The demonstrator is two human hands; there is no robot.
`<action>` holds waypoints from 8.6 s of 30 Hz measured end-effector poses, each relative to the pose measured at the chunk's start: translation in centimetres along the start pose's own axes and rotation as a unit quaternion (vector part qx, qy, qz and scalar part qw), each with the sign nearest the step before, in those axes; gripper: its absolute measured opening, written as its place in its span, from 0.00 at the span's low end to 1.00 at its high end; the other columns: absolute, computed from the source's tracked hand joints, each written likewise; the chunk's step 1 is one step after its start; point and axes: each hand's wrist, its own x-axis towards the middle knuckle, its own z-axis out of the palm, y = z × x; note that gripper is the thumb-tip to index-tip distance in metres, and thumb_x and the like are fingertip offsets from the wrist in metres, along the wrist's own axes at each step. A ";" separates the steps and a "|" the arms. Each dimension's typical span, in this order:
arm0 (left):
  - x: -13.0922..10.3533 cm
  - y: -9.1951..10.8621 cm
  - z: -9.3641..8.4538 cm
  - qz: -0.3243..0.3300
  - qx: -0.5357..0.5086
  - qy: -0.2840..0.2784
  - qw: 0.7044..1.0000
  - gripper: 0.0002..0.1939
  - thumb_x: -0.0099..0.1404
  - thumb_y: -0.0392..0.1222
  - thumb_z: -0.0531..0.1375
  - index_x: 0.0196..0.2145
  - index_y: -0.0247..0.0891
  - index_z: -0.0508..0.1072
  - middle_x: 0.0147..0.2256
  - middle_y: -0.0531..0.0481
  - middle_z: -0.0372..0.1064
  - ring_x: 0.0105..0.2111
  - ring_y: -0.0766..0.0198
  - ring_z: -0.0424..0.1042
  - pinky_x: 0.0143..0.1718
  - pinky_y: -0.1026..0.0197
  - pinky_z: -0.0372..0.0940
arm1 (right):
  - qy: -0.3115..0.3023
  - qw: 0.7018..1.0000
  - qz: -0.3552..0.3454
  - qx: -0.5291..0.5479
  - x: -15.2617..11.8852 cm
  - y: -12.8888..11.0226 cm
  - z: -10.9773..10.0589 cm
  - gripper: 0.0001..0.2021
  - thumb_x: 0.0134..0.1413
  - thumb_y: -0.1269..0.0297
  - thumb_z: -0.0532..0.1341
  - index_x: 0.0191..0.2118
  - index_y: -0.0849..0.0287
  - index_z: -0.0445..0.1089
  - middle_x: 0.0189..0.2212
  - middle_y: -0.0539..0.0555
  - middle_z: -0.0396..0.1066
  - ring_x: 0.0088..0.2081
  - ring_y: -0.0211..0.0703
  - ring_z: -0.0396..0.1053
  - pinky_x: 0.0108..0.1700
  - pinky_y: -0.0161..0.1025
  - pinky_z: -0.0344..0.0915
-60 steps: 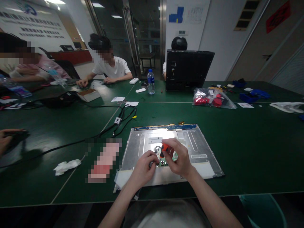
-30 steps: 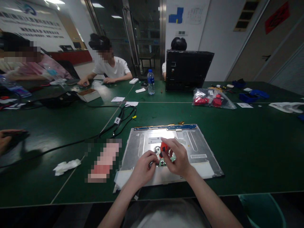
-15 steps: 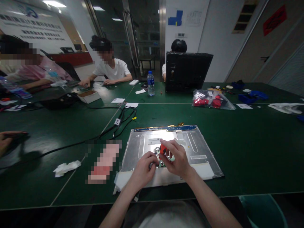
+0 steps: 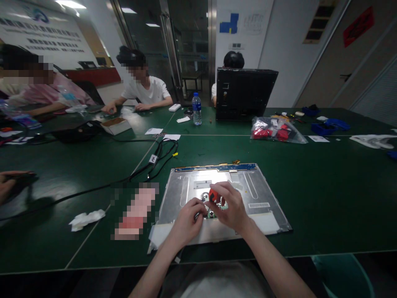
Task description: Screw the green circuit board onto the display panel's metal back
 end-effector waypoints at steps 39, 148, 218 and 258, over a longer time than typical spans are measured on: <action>-0.1 -0.3 0.2 -0.002 0.000 -0.001 1.000 0.13 0.54 0.27 0.50 0.28 0.38 0.72 0.35 0.48 0.67 0.36 0.61 0.69 0.40 0.59 0.64 | 0.037 0.999 0.038 -0.001 -0.3 -0.4 0.1 0.16 0.57 0.66 0.59 0.50 0.55 0.57 0.38 0.53 0.72 0.21 0.32 0.63 0.24 0.32 0.64; 0.0 0.0 0.1 -0.001 -0.009 0.002 1.000 0.13 0.55 0.26 0.50 0.29 0.37 0.72 0.36 0.48 0.67 0.37 0.61 0.68 0.41 0.58 0.64 | -0.050 0.998 0.021 -0.013 -0.3 -0.1 0.1 0.28 0.58 0.66 0.57 0.63 0.55 0.50 0.32 0.50 0.69 0.25 0.36 0.66 0.27 0.34 0.64; -0.1 -0.5 0.2 0.012 -0.007 -0.001 1.000 0.14 0.55 0.26 0.50 0.30 0.38 0.72 0.35 0.48 0.67 0.37 0.61 0.69 0.40 0.60 0.64 | -0.059 0.997 0.025 -0.036 -0.4 -0.2 0.1 0.27 0.58 0.66 0.56 0.63 0.57 0.51 0.28 0.49 0.70 0.23 0.36 0.66 0.27 0.35 0.64; -0.1 0.0 0.0 -0.004 -0.015 -0.005 1.000 0.13 0.54 0.26 0.50 0.28 0.37 0.71 0.35 0.48 0.67 0.37 0.61 0.69 0.41 0.59 0.64 | -0.044 0.996 0.064 -0.050 -0.3 -0.1 0.3 0.32 0.59 0.60 0.56 0.66 0.57 0.44 0.26 0.47 0.67 0.21 0.35 0.63 0.27 0.34 0.64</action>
